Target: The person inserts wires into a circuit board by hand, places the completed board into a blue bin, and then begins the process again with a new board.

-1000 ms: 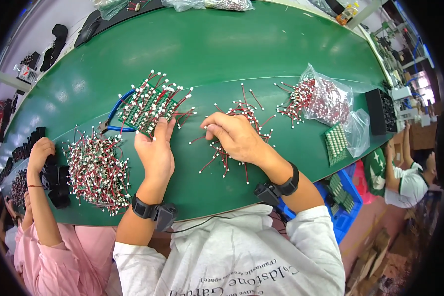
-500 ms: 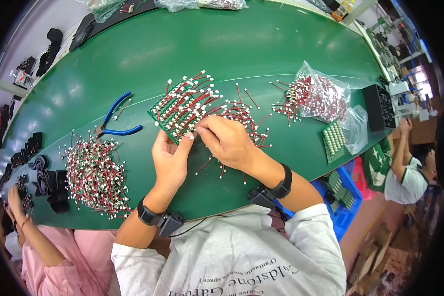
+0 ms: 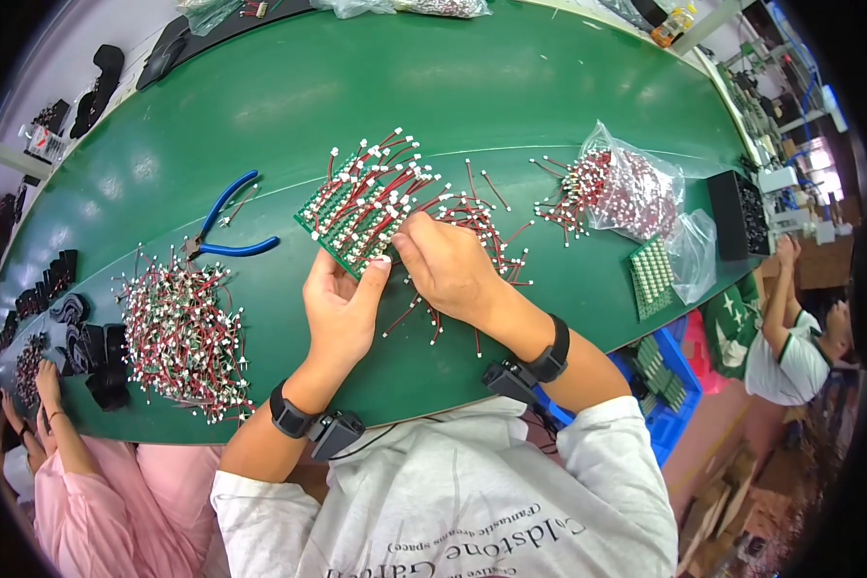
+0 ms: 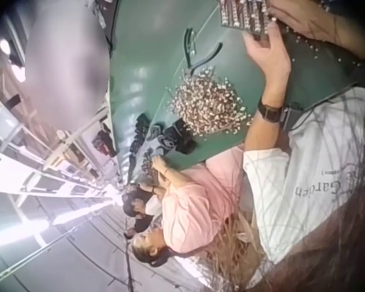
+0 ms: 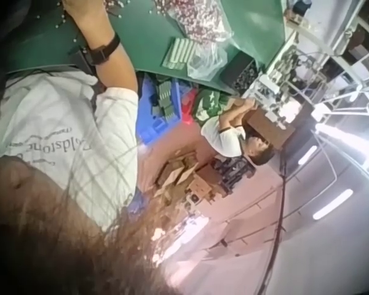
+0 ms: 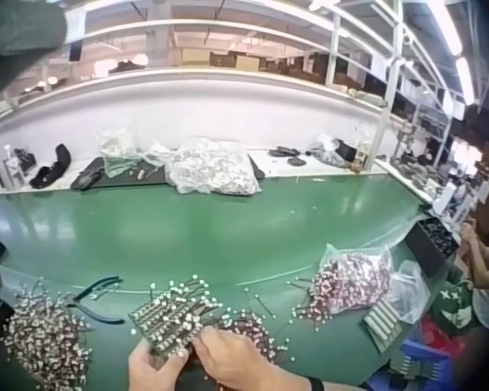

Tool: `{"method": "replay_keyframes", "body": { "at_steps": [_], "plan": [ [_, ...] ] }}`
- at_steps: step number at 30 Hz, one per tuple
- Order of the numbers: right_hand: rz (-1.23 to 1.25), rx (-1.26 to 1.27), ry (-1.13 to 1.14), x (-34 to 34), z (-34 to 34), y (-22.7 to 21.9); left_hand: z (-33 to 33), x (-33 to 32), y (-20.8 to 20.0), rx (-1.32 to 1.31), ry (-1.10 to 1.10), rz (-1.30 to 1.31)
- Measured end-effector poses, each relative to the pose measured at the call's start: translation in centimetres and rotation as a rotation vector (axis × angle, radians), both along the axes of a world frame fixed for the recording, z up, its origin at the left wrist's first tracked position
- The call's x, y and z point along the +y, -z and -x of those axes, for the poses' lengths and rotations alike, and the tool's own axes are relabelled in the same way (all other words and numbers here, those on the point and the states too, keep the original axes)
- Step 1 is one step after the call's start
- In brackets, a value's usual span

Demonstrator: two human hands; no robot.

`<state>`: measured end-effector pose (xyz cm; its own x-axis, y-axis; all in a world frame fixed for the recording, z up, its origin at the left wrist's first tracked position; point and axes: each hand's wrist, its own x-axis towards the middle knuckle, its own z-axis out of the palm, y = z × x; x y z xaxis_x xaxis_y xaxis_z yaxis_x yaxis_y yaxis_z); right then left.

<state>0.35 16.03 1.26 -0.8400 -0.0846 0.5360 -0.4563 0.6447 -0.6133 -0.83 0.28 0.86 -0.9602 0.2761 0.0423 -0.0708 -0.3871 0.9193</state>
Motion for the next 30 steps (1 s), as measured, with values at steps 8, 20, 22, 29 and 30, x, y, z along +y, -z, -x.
{"method": "replay_keyframes", "body": {
  "at_steps": [8,20,22,29,30],
  "plan": [
    [0.055,-0.139,-0.002,0.1,-0.2,-0.4,-0.1,0.1,0.2,0.021,-0.032,0.018],
    [0.582,-0.542,-0.164,1.9,-0.3,-1.5,0.7,-0.4,0.1,-0.022,-0.09,0.018],
    [0.637,-0.524,-0.191,2.0,-0.1,-1.1,0.7,-0.4,0.2,-0.032,-0.089,0.012],
    [0.659,-0.485,-0.149,2.1,-0.2,-1.7,0.5,-0.4,0.1,-0.001,-0.085,0.034],
    [0.659,-0.485,-0.148,2.2,-0.3,-1.9,0.5,-0.4,0.1,0.003,-0.08,0.034]
  ]
}}
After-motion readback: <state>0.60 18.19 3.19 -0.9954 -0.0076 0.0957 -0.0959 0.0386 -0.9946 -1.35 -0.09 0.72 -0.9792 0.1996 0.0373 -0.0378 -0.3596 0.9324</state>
